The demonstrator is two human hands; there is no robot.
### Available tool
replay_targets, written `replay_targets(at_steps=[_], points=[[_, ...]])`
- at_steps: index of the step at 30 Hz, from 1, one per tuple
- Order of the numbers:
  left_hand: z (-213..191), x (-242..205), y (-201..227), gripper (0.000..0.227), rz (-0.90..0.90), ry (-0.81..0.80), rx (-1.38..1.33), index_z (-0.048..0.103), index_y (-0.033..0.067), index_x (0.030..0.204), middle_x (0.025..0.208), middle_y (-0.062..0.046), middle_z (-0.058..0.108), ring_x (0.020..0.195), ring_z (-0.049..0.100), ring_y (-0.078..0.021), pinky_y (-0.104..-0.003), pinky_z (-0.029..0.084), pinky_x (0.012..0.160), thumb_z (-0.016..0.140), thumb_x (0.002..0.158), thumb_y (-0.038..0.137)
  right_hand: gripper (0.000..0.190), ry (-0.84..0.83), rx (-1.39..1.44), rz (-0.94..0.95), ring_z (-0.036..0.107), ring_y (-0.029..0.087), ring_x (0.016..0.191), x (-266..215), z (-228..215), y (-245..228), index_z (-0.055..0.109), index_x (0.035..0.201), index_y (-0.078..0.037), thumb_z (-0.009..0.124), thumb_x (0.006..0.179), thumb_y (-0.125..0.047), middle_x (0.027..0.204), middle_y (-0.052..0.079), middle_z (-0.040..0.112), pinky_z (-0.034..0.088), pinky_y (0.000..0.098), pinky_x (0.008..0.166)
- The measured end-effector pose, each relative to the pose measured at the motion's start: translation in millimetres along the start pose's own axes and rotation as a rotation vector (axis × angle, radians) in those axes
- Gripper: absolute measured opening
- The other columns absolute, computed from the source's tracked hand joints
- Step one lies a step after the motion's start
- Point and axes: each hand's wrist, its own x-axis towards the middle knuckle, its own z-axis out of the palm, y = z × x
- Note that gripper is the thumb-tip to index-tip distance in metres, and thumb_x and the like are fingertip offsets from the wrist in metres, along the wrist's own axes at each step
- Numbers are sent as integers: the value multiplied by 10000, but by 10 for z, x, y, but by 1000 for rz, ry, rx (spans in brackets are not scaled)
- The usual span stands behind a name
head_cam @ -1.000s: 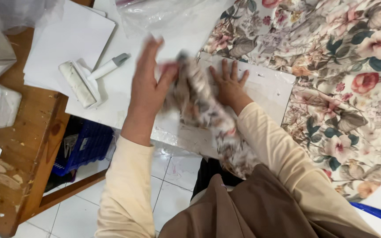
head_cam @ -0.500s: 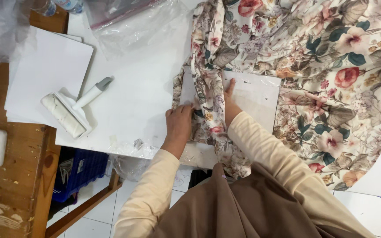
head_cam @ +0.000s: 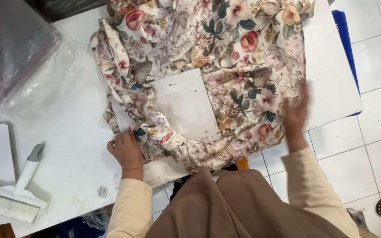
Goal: The person folds a floral-patterned shirt on a white table using a rectangular board as a guide, then places the folded shirt into a clear plastic bag. The person repeats the folding and bagging process for additional shirts.
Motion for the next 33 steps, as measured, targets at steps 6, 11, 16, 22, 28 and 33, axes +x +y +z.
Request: replay_targets(at_steps=[6,11,16,22,28,33], points=[[6,7,20,80,15,-3,-39,667,94,1084,1011,-61,692,998,645,-257,-480,386,985,679,1017,138,1274,375,913,819,232,397,1495,-818,-1160,951,55,1657,-220,648,699,-814,1688,175,147,160,578,1200],[-32,-12,-39,92,40,-3,3,671,80,1107,1033,-75,690,1001,642,-272,-476,391,994,673,1024,118,1142,-75,1212,856,388,307,1485,-1351,-514,1275,373,1595,-153,819,685,-679,1618,47,440,283,561,1209],[-2,-2,6,49,42,-22,-17,661,75,1073,1019,-68,693,988,642,-276,-475,389,979,670,1047,116,792,-606,1021,1042,552,305,1319,-1526,-464,1405,505,1475,-74,826,815,-372,1427,101,617,403,542,1111],[-1,20,-5,64,29,-4,-27,664,72,1070,1004,-79,684,979,640,-277,-469,393,993,664,1025,117,498,-689,911,951,637,352,1140,-1209,-673,1118,630,1338,3,799,895,-150,1298,197,658,513,516,990],[-30,36,12,96,37,31,-17,660,79,1049,993,-74,687,969,636,-265,-465,393,992,677,1036,173,260,442,1182,544,649,236,1156,104,-878,321,592,1260,-170,622,1086,-361,1280,45,665,568,440,1004],[-82,9,35,88,17,27,-54,666,87,1056,990,-67,678,980,631,-258,-464,393,1000,662,1040,174,197,188,524,133,615,148,1183,172,51,-351,628,1325,-147,656,1129,-155,1333,-1,668,489,312,1001]])
